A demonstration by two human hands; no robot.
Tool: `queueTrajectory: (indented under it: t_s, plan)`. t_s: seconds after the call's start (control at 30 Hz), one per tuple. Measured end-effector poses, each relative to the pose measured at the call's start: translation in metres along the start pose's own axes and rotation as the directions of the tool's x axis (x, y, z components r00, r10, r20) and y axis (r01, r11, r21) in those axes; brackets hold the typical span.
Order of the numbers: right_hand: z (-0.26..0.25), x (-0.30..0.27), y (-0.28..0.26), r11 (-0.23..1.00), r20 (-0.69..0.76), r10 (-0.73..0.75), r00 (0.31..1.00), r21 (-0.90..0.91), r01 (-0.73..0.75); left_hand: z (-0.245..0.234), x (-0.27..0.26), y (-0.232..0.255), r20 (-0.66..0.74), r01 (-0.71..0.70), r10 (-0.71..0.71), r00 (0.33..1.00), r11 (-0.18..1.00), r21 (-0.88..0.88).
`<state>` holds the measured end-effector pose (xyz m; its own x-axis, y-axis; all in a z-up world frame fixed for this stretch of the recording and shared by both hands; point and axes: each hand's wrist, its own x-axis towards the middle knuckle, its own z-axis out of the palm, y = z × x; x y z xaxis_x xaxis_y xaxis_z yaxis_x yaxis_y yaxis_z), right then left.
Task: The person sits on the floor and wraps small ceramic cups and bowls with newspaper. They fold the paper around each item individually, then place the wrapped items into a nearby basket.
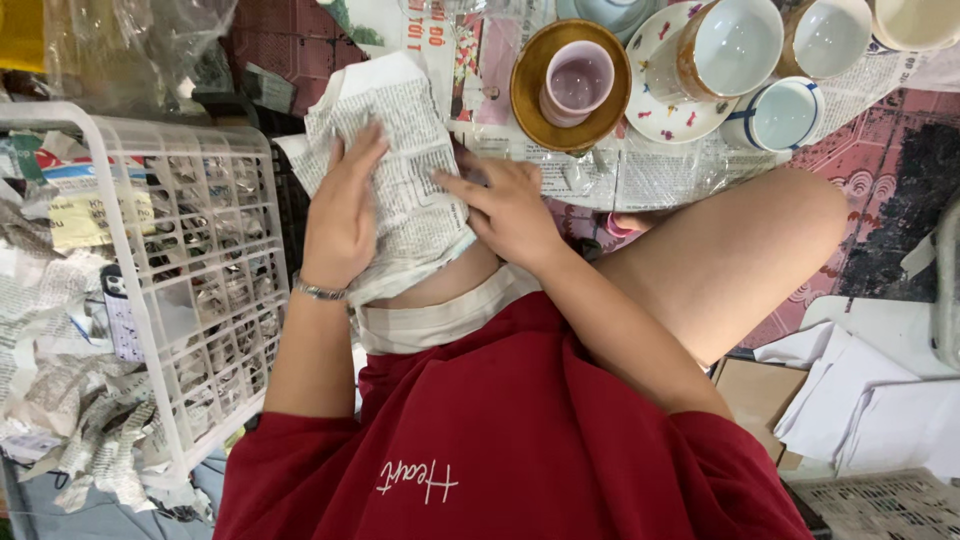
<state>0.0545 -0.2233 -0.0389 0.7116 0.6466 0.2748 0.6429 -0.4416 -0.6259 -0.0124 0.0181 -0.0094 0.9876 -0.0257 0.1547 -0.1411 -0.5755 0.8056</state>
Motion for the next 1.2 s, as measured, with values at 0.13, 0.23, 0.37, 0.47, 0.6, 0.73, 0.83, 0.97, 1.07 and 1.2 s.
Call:
queueTrajectory:
  t_s: [0.13,0.23,0.37,0.47,0.6,0.73,0.83,0.97,1.07,1.2]
  plan:
    - [-0.005,-0.012,0.010,0.983,0.188,0.010,0.982,0.177,-0.044,-0.007,-0.010,0.005,-0.011,0.049,-0.049,0.999,0.998,-0.049]
    - [-0.014,-0.034,0.022,0.922,0.213,0.056,0.975,0.363,-0.132,-0.003,-0.012,0.019,0.102,-0.085,0.087,0.991,0.996,-0.028]
    - [-0.024,-0.064,0.048,0.830,0.259,0.171,0.951,0.482,-0.280,0.005,-0.017,0.032,0.240,-0.045,0.074,0.968,0.991,-0.124]
    - [-0.012,-0.082,0.068,0.821,0.271,0.109,0.957,0.518,-0.240,0.012,-0.018,0.026,0.376,0.035,0.008,0.927,0.994,-0.106]
    - [0.031,-0.085,0.070,0.338,0.299,0.490,0.819,0.801,-0.495,0.021,-0.022,0.021,0.213,0.126,-0.073,0.974,0.960,-0.249]
    - [0.027,-0.075,0.059,0.385,0.199,0.575,0.794,0.791,-0.477,0.025,-0.021,0.036,0.082,0.314,-0.317,0.945,0.810,-0.496]
    - [-0.019,-0.064,0.043,0.755,0.004,0.323,0.946,0.602,-0.260,0.019,-0.003,0.057,-0.062,0.130,-0.159,0.985,0.937,-0.325]
    - [-0.094,-0.052,0.020,0.965,0.248,0.031,0.968,0.245,-0.094,0.002,0.024,0.080,0.106,-0.121,0.104,0.989,0.980,0.159]
    - [-0.128,-0.043,0.001,0.941,0.162,-0.197,0.967,0.308,0.141,0.019,0.046,0.096,0.380,-0.036,0.069,0.922,0.995,-0.094]
    - [-0.151,-0.034,-0.007,0.951,0.131,0.039,0.991,0.299,-0.077,0.041,0.066,0.107,0.608,0.186,0.017,0.793,0.945,-0.270]
